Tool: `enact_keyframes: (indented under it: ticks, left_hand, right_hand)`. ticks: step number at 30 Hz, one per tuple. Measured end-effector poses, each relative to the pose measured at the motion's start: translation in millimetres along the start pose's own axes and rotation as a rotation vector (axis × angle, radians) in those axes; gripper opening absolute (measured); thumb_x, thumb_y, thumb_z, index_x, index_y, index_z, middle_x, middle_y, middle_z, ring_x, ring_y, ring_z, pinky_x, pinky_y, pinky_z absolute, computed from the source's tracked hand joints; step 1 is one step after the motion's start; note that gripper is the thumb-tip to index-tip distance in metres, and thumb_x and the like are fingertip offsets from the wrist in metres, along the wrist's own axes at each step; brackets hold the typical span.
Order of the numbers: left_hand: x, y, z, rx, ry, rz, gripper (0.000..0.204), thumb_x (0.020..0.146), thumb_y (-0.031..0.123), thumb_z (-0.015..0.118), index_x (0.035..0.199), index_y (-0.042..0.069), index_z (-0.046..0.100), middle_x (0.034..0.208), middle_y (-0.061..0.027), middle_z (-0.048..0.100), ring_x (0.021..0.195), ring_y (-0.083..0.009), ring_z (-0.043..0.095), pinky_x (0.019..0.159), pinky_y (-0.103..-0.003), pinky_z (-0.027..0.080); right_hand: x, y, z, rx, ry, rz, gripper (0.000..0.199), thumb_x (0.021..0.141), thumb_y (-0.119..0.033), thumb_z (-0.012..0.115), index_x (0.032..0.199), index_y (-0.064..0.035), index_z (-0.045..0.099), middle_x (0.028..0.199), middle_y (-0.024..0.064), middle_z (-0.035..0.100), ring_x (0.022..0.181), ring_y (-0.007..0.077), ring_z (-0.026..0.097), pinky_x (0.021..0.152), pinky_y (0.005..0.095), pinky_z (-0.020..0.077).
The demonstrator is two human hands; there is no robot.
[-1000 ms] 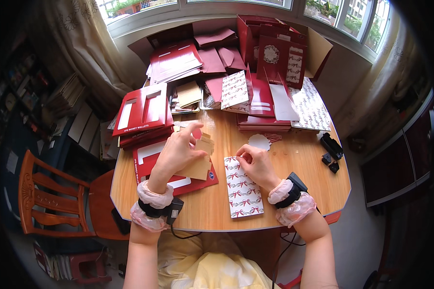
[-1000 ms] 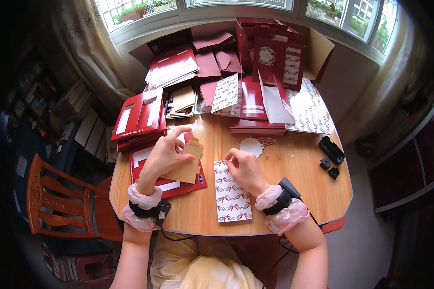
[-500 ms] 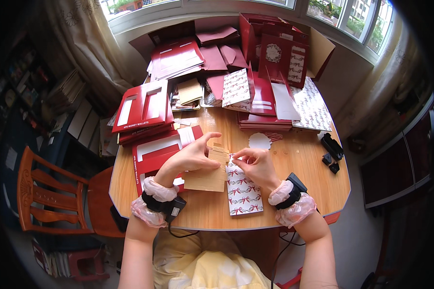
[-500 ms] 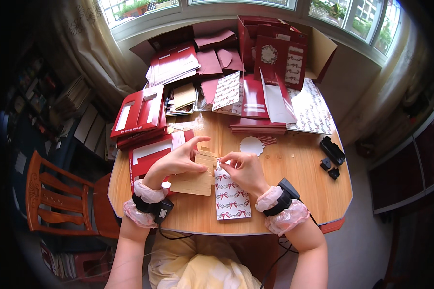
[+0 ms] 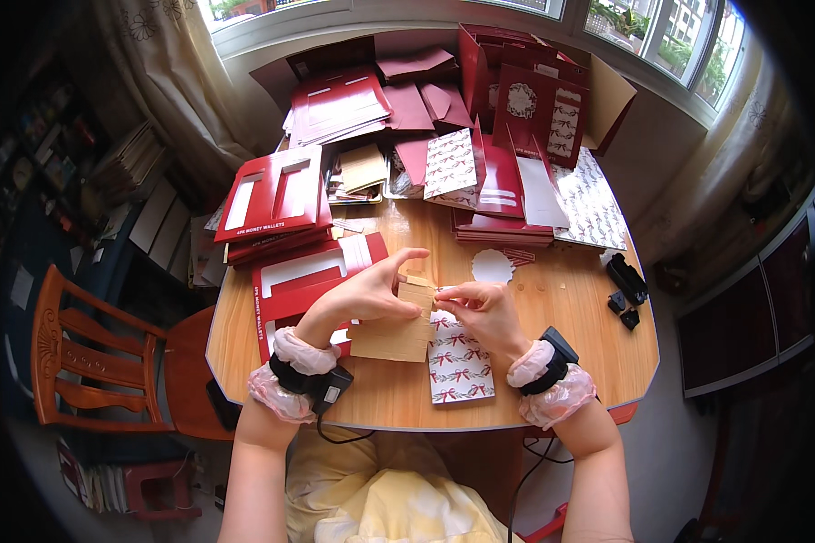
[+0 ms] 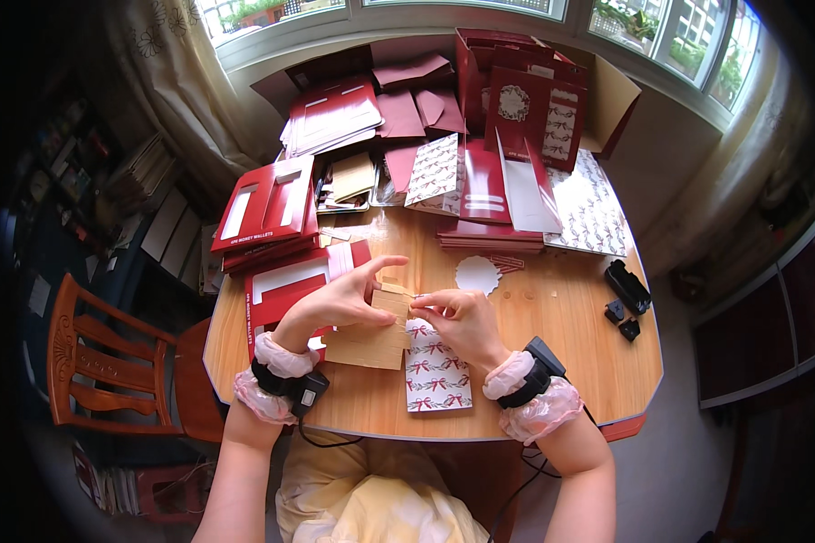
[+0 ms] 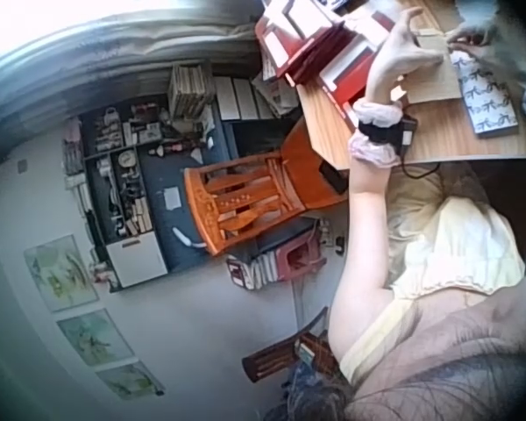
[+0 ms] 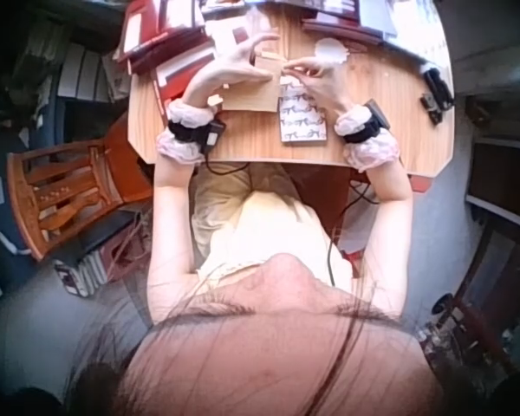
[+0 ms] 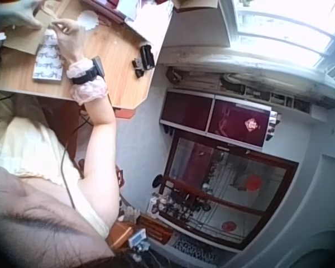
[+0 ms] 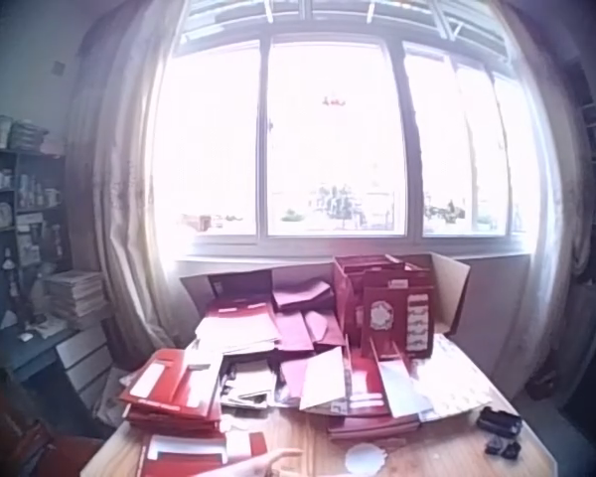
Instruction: Assembling and folding paper gift boxes at a table.
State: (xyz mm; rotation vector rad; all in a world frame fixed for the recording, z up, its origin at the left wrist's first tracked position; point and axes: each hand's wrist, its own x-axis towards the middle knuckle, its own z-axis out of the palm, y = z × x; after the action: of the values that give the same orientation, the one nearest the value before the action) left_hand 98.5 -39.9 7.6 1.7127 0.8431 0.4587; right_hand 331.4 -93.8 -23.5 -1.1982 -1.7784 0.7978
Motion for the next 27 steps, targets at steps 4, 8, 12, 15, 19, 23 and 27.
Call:
enact_keyframes:
  ticks: [4, 8, 12, 15, 19, 23, 27]
  left_hand:
    - [3, -8, 1, -0.101, -0.021, 0.045, 0.088, 0.079, 0.006, 0.078, 0.153, 0.009, 0.031, 0.083, 0.0013, 0.060, 0.075, -0.0059, 0.058, 0.065, -0.022, 0.049]
    - [2, -9, -2, -0.001, -0.044, 0.033, 0.088, 0.080, 0.005, 0.077, 0.154, 0.008, 0.030, 0.090, -0.0021, 0.063, 0.081, -0.0071, 0.060, 0.072, -0.024, 0.051]
    - [3, -7, -1, 0.083, -0.050, -0.006, 0.090, 0.079, 0.006, 0.078, 0.154, 0.007, 0.029, 0.093, -0.0041, 0.064, 0.082, -0.0082, 0.061, 0.072, -0.025, 0.051]
    - [2, -6, -1, 0.072, -0.085, -0.028, 0.091, 0.078, 0.008, 0.077, 0.154, 0.006, 0.028, 0.092, -0.0046, 0.064, 0.083, -0.0100, 0.061, 0.073, -0.025, 0.051]
    - [0, -3, 3, 0.105, -0.087, -0.039, 0.091, 0.076, 0.009, 0.076, 0.154, 0.004, 0.028, 0.096, -0.0085, 0.066, 0.088, -0.0132, 0.063, 0.078, -0.027, 0.052]
    - [-1, -4, 4, 0.113, -0.061, -0.081, 0.094, 0.073, 0.017, 0.074, 0.154, 0.003, 0.026, 0.110, -0.0196, 0.066, 0.097, -0.0208, 0.064, 0.087, -0.030, 0.052]
    - [0, -8, 2, 0.132, -0.064, -0.086, 0.099, 0.071, 0.025, 0.075, 0.154, 0.002, 0.026, 0.117, -0.0270, 0.064, 0.102, -0.0278, 0.065, 0.090, -0.032, 0.051]
  right_hand:
    - [0, 6, 0, 0.039, -0.016, 0.010, 0.012, 0.085, -0.015, 0.079, 0.095, -0.0093, 0.080, 0.080, 0.0086, 0.075, 0.053, 0.0101, 0.053, 0.050, 0.0270, 0.0432]
    - [1, 2, -1, 0.078, -0.013, 0.009, 0.011, 0.088, -0.014, 0.076, 0.097, -0.0066, 0.079, 0.074, 0.0066, 0.073, 0.053, 0.0087, 0.052, 0.050, 0.0258, 0.0423]
    - [-1, 5, 0, 0.158, -0.016, 0.108, 0.010, 0.091, -0.011, 0.073, 0.097, -0.0027, 0.076, 0.070, 0.0045, 0.070, 0.054, 0.0076, 0.054, 0.050, 0.0243, 0.0429]
    - [0, 4, -2, 0.203, -0.027, 0.158, 0.010, 0.093, -0.009, 0.071, 0.097, -0.0011, 0.075, 0.070, 0.0033, 0.069, 0.057, 0.0059, 0.058, 0.051, 0.0242, 0.0449]
    - [3, 2, -12, 0.088, -0.040, 0.173, 0.008, 0.091, -0.008, 0.070, 0.094, -0.0021, 0.074, 0.073, 0.0072, 0.071, 0.061, 0.0134, 0.066, 0.055, 0.0294, 0.0506]
    - [5, 4, -25, -0.409, -0.042, -0.230, 0.010, 0.085, -0.008, 0.074, 0.093, -0.0028, 0.073, 0.079, 0.0114, 0.071, 0.064, 0.0239, 0.068, 0.060, 0.0335, 0.0536]
    - [5, 1, -26, -0.508, -0.122, -0.315, 0.008, 0.085, -0.014, 0.073, 0.089, -0.0069, 0.074, 0.083, 0.0100, 0.072, 0.069, 0.0295, 0.069, 0.064, 0.0372, 0.0548]
